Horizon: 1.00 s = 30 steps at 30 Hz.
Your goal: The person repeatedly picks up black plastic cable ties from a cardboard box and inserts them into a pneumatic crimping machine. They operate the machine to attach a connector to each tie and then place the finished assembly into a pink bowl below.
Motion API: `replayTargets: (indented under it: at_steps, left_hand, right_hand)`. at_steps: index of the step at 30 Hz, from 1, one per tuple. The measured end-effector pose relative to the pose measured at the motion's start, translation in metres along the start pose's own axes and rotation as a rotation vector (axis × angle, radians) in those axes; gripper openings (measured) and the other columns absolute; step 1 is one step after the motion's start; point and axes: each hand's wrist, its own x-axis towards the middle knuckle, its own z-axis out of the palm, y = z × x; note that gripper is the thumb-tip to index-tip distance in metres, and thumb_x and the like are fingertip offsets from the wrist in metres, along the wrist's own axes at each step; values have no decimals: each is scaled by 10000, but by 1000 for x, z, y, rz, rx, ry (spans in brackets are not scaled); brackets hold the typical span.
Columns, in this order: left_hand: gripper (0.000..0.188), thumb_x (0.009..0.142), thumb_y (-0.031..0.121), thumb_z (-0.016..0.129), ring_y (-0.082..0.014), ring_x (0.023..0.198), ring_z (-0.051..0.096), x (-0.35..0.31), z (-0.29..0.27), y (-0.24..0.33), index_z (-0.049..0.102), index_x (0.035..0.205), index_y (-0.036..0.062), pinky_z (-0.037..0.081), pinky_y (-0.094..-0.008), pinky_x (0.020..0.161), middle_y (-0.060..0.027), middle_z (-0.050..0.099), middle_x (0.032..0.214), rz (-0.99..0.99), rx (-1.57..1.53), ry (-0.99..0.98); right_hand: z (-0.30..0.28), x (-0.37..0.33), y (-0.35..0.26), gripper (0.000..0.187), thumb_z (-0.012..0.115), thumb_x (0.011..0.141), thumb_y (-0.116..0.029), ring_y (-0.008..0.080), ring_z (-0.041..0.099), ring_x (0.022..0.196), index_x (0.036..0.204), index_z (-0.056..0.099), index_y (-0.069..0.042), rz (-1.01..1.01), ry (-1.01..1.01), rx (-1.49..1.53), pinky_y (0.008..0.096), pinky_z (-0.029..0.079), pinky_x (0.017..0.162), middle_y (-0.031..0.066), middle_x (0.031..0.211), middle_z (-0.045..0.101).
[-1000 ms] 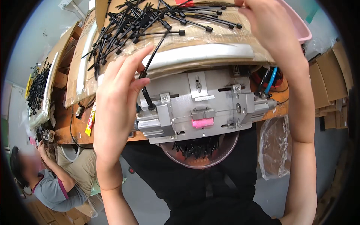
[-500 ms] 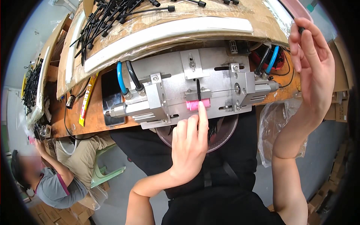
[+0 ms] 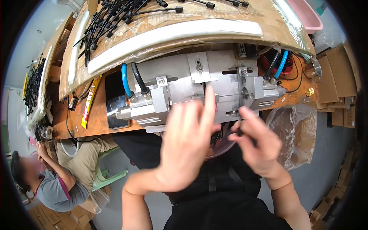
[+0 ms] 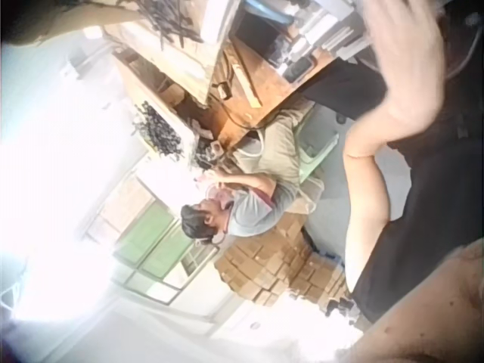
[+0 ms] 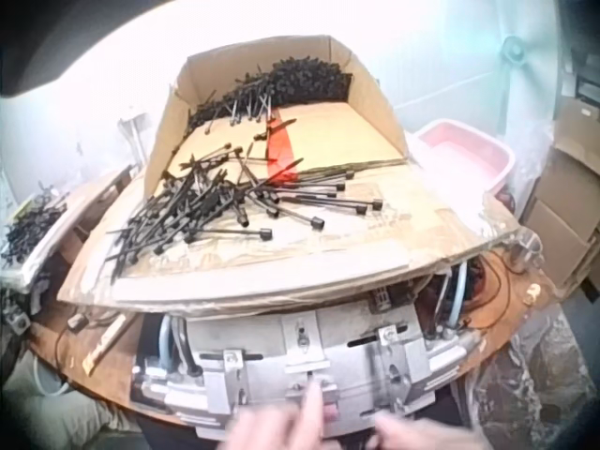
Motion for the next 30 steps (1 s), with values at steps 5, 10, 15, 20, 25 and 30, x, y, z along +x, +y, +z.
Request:
replayTargets:
  at_steps: [5, 10, 15, 20, 25, 30]
  left_hand:
    - [292, 868, 213, 668, -319, 847, 568, 109, -37, -56, 619, 1053, -8, 461, -386, 777, -168, 581, 900, -1, 122, 356]
    - [295, 940, 260, 600, -351, 846, 611, 147, -51, -65, 617, 986, -31, 487, -408, 803, -217, 624, 920, -180, -89, -6]
    - [184, 847, 140, 688, -249, 810, 538, 111, -48, -75, 633, 965, 10, 435, -353, 764, -103, 556, 859, 94, -91, 241]
    - [270, 669, -32, 764, -247, 885, 584, 16, -22, -15, 657, 905, 45, 454, -368, 798, -91, 644, 909, -19, -45, 398]
    - [616, 778, 79, 697, -199, 757, 508, -38, 25, 17, 498, 1339, -78, 449, -311, 707, -71, 522, 865, -81, 14, 88]
    - [671, 790, 64, 674, -190, 779, 489, -32, 32, 17, 420, 1393, -86, 444, -308, 702, -64, 475, 872, -78, 22, -34]
  right_hand:
    - [36, -18, 3, 616, 762, 722, 38, 186, 524, 592, 1291, 533, 98, -54, -108, -99, 319, 443, 532, 91, 764, 584]
    - [50, -13, 13, 629, 759, 740, 16, 167, 491, 571, 1321, 525, 75, -52, -141, -83, 316, 421, 508, 57, 647, 472]
    - [51, -12, 8, 637, 769, 732, -5, 172, 504, 582, 1318, 530, 68, -38, -162, -75, 318, 437, 521, 65, 682, 504]
    - [25, 2, 4, 626, 807, 703, -61, 217, 592, 658, 1266, 567, 69, 5, -124, -85, 328, 487, 580, 113, 826, 635]
    - [1, 9, 0, 516, 808, 727, -82, 215, 607, 643, 1195, 629, 41, 145, -59, -100, 305, 480, 563, 120, 861, 680]
    - [-3, 8, 2, 448, 773, 780, -71, 130, 500, 555, 1202, 642, 3, 222, 15, -18, 255, 405, 499, 89, 862, 687]
